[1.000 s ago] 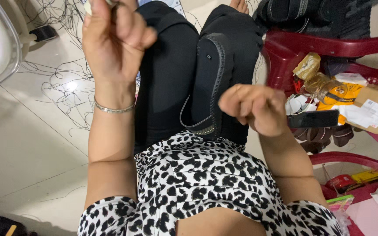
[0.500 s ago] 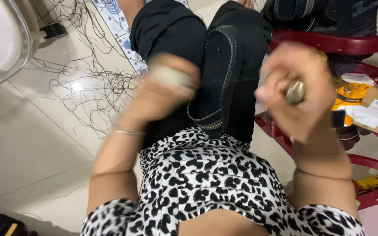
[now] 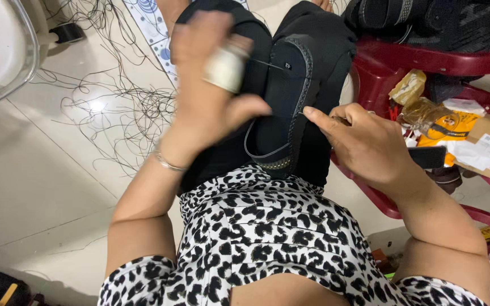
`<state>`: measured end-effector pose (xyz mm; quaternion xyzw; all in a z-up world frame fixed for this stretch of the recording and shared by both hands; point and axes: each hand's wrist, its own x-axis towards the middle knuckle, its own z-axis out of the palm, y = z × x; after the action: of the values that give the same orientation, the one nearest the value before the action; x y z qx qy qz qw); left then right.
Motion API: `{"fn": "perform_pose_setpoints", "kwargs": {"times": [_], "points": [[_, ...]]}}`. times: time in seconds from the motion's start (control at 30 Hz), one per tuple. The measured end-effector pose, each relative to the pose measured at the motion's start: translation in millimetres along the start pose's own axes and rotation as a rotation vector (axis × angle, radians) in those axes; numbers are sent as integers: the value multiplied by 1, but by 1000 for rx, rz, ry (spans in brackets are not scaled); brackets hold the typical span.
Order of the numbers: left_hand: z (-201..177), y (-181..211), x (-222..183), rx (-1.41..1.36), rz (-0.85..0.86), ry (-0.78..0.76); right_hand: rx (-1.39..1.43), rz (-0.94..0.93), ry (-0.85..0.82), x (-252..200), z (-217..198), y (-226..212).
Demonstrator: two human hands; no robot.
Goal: The person sews the sole of a black shoe by hand using a needle and thread while holding the shoe in their lap.
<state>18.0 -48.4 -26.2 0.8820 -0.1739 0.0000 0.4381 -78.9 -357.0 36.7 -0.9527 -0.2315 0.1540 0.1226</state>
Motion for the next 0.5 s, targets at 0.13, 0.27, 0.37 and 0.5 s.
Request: {"fn": "perform_pose_setpoints", "kwargs": {"times": [0.13, 0.27, 0.37, 0.5], "points": [[24, 37, 8, 262, 305, -480, -151, 85, -189, 2, -16, -17], [32, 40, 11, 305, 343, -497, -249, -111, 11, 22, -20, -18], [32, 41, 10, 271, 352, -374, -167, -105, 50, 56, -28, -33], [47, 23, -28, 80, 374, -162, 87, -27, 47, 46, -14, -24]]}}
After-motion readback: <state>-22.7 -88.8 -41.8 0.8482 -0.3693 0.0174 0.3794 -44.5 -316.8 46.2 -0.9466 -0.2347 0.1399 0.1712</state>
